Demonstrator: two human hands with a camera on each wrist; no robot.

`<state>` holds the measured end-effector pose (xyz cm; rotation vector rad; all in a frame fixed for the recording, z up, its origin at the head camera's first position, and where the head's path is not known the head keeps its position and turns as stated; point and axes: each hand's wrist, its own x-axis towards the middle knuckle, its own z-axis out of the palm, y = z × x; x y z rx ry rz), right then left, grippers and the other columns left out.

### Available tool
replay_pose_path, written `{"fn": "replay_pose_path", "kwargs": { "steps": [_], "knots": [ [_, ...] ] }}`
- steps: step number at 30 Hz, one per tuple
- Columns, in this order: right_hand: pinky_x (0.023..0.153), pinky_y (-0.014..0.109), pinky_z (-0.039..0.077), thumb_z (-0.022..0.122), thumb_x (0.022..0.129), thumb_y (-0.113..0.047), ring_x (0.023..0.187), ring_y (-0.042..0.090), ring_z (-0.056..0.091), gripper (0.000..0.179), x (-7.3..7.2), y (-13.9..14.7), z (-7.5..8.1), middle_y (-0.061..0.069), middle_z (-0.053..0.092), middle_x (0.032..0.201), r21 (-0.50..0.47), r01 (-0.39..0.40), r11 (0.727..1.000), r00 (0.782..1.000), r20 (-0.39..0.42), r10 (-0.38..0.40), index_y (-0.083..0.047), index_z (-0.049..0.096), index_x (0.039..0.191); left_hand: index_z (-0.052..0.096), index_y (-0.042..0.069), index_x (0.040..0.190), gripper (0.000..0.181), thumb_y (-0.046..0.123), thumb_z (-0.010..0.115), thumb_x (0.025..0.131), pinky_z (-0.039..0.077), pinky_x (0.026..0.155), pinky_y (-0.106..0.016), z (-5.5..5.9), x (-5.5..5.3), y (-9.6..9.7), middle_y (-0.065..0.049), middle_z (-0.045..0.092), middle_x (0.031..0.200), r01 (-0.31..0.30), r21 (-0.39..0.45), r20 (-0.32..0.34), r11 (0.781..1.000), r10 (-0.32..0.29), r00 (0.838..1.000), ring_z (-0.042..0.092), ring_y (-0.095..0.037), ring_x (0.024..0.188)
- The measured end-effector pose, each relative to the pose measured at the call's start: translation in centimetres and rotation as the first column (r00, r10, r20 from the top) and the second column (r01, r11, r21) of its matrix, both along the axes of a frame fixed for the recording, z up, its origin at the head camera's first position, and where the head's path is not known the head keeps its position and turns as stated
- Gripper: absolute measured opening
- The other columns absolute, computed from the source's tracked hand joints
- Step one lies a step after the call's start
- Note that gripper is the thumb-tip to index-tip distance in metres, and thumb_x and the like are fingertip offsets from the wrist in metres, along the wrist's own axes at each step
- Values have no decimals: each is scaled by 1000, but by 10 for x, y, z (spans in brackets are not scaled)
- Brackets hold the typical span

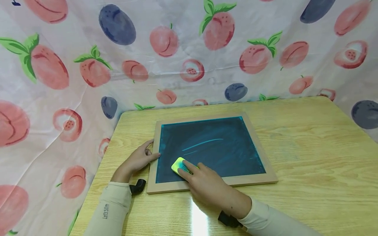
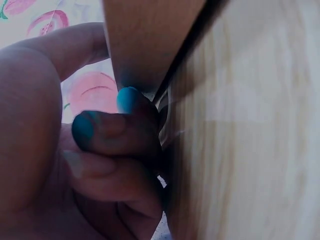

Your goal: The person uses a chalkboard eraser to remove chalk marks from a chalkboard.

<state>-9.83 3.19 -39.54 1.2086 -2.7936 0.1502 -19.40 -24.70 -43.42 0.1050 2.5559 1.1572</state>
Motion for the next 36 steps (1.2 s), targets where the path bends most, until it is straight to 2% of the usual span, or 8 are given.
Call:
{"fn": "replay_pose_path", "kwargs": {
  "steps": [4,10,14,16,24,32,36],
  "knots": [
    [61,24,45,54,91,-24,78,16,49,48,-1,1,1,7,40,144,-16,29,999,996,80,-28,-25,44,138,18,24,148,74,41,59,88,44,59,-31,0,0,0,-10,57,79,3,0,-1,1000,-3,1000,54,-20,64],
    [58,24,45,57,90,-22,75,17,50,50,-5,4,0,9,41,142,-20,17,1000,999,28,-17,-22,45,138,21,26,147,73,42,60,87,44,59,-31,-1,0,-1,-9,56,78,-4,8,-17,1000,4,1000,53,-20,64],
    [60,29,49,56,88,-19,81,23,55,50,-11,10,2,10,40,143,-23,78,997,996,50,-76,-21,45,138,21,27,146,75,41,63,86,43,57,-31,-3,-1,-2,-9,55,76,-22,20,-15,1000,22,1000,51,-20,61],
    [64,33,52,54,88,-17,89,28,57,50,-15,15,2,11,39,144,-16,121,993,991,66,-120,-21,45,138,22,28,146,75,41,64,85,43,56,-30,-3,-2,-1,-9,55,76,-26,29,-11,999,27,1000,51,-20,61],
    [65,40,53,56,88,-15,95,34,58,48,-34,38,0,12,41,141,-36,285,958,957,61,-282,-20,48,135,20,25,147,76,43,62,86,42,56,-30,-2,-1,-3,-9,56,77,-5,7,-14,1000,5,1000,51,-19,62],
    [69,45,53,60,86,-14,97,38,59,46,-47,57,4,17,45,137,-45,359,932,932,64,-356,-15,53,131,19,26,147,74,43,59,87,43,57,-31,-3,-2,-2,-9,55,77,9,-2,-9,1000,-9,1000,52,-20,62],
    [67,46,53,61,85,-14,98,40,59,47,-49,59,4,17,45,137,-42,365,930,930,73,-361,-14,52,132,19,22,148,73,38,59,89,43,58,-30,2,-1,2,-9,56,76,20,8,-12,1000,-20,1000,53,-21,63]
  ]
}}
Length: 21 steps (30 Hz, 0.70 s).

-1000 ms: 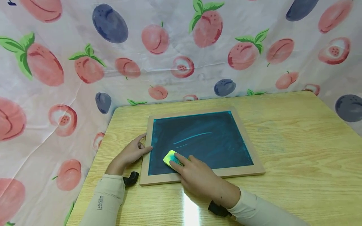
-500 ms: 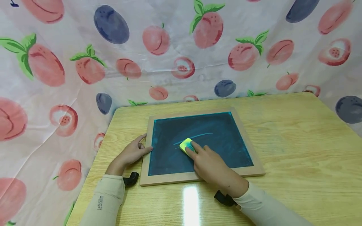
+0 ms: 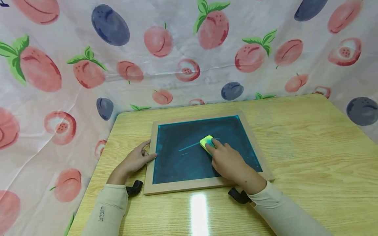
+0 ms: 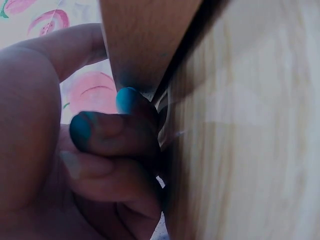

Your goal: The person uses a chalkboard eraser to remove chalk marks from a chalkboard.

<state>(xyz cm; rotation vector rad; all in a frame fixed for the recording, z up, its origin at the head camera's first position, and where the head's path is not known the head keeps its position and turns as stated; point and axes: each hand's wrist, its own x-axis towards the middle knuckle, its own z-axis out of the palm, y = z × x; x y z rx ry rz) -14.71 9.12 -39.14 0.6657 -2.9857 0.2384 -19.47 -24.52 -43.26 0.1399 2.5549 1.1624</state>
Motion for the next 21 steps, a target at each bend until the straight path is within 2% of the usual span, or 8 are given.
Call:
{"fn": "replay_pose_path", "kwargs": {
  "steps": [6,14,21],
  "knots": [
    [65,44,53,61,86,-14,94,39,59,47,1,-3,0,18,46,136,7,-10,1000,1000,-24,10,-14,52,132,18,16,148,71,30,59,91,42,58,-31,13,5,5,-12,56,75,-4,14,11,1000,4,1000,53,-26,65],
    [75,46,52,52,92,-15,94,40,58,44,13,-23,-6,17,42,140,26,-104,994,993,-45,105,-14,47,136,19,25,147,73,42,59,88,43,57,-31,0,0,-2,-9,56,77,-9,-1,7,1000,9,1000,52,-20,62],
    [75,42,52,48,94,-15,95,35,58,45,30,-53,-6,13,40,143,41,-197,980,980,-9,198,-17,43,139,21,25,147,74,40,62,87,43,56,-31,-2,-1,-1,-10,56,76,-19,23,0,1000,19,1000,52,-21,61]
  ]
}}
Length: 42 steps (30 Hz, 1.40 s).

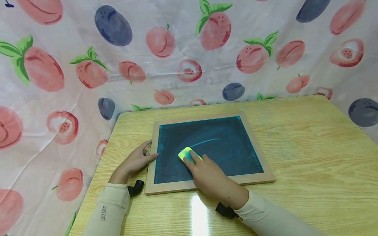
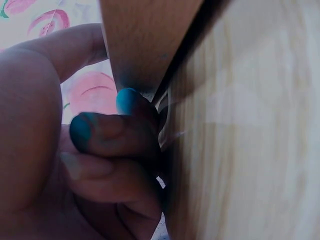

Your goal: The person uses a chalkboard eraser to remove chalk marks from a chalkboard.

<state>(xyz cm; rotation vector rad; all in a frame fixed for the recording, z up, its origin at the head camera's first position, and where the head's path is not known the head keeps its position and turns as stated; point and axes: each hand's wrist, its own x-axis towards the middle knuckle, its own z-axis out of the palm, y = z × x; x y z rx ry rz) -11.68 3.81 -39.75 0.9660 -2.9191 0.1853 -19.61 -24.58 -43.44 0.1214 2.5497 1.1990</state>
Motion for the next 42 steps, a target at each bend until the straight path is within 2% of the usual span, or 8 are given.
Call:
{"fn": "replay_pose_path", "kwargs": {
  "steps": [5,8,9,14,16,23,33,42],
  "knots": [
    [74,42,53,54,93,-18,99,36,59,48,8,-12,2,12,39,144,15,-82,997,997,-7,82,-17,41,139,23,26,146,74,39,64,85,43,57,-31,-2,-1,1,-9,56,75,-19,7,-1,1000,19,1000,52,-21,62],
    [69,36,54,57,92,-20,93,29,58,50,11,-15,1,11,38,144,20,-121,992,993,-17,121,-18,41,140,22,27,146,74,41,63,86,44,56,-31,-2,0,1,-9,56,74,-9,12,-2,1000,9,1000,52,-21,60],
    [68,35,53,57,91,-20,92,28,58,51,12,-15,1,11,38,145,20,-125,992,992,-18,126,-18,41,140,22,25,147,74,39,62,87,44,56,-31,3,2,3,-10,56,73,-8,13,-2,1000,8,1000,53,-23,61],
    [69,34,53,58,91,-18,91,27,57,53,13,-15,2,11,37,145,31,-120,992,993,-11,121,-19,41,140,22,25,147,74,39,62,87,43,56,-31,4,2,5,-9,56,73,-8,10,-3,1000,8,1000,53,-24,61],
    [71,36,54,58,91,-17,94,29,58,53,12,-14,3,11,36,145,36,-108,994,994,1,108,-19,40,140,22,27,146,74,41,63,86,43,56,-31,-1,-1,4,-9,56,73,-12,9,-1,1000,12,1000,52,-22,60],
    [77,42,53,54,92,-13,101,36,57,48,2,-5,4,11,38,144,28,19,999,999,26,-20,-20,43,139,22,27,147,76,41,63,85,43,56,-30,0,-1,5,-9,56,74,-21,-4,5,1000,21,1000,52,-21,60],
    [77,47,51,49,95,-13,107,40,54,42,-18,31,1,14,39,143,2,172,985,984,41,-172,-17,45,137,19,26,147,76,43,61,86,43,57,-30,1,0,2,-9,57,77,-5,-20,17,1000,5,1000,51,-20,62],
    [62,45,52,58,89,-11,85,40,58,44,-35,80,2,23,45,135,-53,224,973,973,-50,-226,-9,50,132,18,27,147,74,45,58,88,43,58,-31,1,1,-1,-9,57,78,8,-30,20,1000,-7,1000,53,-19,63]
  ]
}}
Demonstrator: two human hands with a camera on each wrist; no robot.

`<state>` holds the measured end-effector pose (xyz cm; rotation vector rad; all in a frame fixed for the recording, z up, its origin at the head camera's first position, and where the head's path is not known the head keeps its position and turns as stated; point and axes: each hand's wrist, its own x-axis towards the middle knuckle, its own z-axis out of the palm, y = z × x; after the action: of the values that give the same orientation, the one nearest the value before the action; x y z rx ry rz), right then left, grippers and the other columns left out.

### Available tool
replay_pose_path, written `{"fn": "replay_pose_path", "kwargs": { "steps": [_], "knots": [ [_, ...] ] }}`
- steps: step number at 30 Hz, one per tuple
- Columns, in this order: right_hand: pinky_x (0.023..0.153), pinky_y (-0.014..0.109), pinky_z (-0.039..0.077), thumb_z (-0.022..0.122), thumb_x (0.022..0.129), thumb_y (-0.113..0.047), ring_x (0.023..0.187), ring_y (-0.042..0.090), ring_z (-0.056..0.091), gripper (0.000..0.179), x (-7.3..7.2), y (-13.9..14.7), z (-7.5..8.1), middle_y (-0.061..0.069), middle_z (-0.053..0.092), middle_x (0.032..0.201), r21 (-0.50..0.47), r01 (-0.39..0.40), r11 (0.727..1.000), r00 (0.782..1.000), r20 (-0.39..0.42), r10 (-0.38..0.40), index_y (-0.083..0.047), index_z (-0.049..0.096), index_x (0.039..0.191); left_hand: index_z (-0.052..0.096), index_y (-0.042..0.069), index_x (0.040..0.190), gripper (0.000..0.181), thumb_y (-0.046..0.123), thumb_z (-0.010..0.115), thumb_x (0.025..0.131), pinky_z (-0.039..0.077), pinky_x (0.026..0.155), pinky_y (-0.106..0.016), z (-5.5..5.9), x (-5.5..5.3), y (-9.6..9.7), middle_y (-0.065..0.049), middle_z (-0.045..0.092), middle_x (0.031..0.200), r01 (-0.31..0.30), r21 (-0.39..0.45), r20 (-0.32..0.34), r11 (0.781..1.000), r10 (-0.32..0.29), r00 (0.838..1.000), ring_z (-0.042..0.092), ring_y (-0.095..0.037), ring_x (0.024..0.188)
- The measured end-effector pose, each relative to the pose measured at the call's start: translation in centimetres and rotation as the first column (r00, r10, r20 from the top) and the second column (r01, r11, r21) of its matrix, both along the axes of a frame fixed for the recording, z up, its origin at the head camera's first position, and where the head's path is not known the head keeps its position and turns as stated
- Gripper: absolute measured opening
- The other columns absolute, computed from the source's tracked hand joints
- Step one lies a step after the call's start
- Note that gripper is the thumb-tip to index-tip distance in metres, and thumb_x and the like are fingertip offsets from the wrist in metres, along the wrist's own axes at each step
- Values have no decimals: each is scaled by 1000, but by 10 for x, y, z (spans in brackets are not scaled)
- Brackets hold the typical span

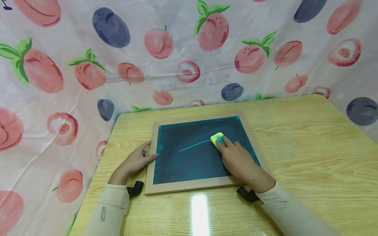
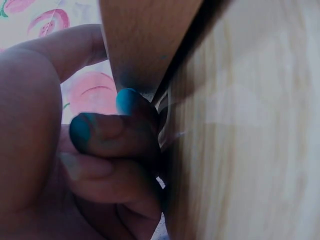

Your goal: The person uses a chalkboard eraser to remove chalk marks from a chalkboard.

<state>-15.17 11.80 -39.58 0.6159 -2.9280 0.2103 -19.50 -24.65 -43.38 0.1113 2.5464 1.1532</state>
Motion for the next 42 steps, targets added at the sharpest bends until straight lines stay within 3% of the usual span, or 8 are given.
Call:
{"fn": "replay_pose_path", "kwargs": {
  "steps": [6,17,25,28,35,42],
  "knots": [
    [69,53,51,55,89,-10,86,45,59,42,-10,22,4,27,45,133,4,62,998,998,34,-62,-5,51,131,17,29,147,74,45,58,88,44,58,-32,1,1,-1,-10,58,80,-6,23,13,1000,6,1000,55,-20,63],
    [75,54,48,52,90,-8,88,46,58,40,-12,30,8,27,45,132,-1,42,999,999,30,-42,-4,51,130,17,24,148,76,43,59,87,42,54,-31,1,1,-1,-8,54,75,8,15,-12,1000,-7,1000,50,-20,60],
    [90,57,41,50,91,-7,107,45,55,43,-15,21,4,27,39,137,-24,-23,999,997,72,24,-4,46,135,18,25,148,74,42,59,88,43,55,-31,1,1,0,-9,57,76,9,25,-6,1000,-9,1000,53,-20,60],
    [90,57,42,48,93,-7,104,46,56,42,-13,13,3,26,39,138,-38,-56,998,996,63,58,-5,46,135,19,25,148,74,41,60,88,43,55,-31,2,1,1,-9,57,75,1,35,-6,999,-1,1000,52,-20,60],
    [83,51,48,49,94,-10,101,46,55,43,-4,-15,0,21,38,141,-42,-135,990,989,56,137,-12,47,136,19,13,148,72,27,59,90,42,56,-29,33,14,16,-13,58,76,6,32,-7,999,-6,1000,55,-29,65],
    [78,42,50,47,94,-13,93,33,56,44,15,-46,2,16,39,142,31,-262,965,964,50,260,-16,45,138,20,13,148,71,27,59,90,42,56,-29,34,15,16,-12,57,74,5,33,-13,999,-5,1000,53,-26,63]
  ]
}}
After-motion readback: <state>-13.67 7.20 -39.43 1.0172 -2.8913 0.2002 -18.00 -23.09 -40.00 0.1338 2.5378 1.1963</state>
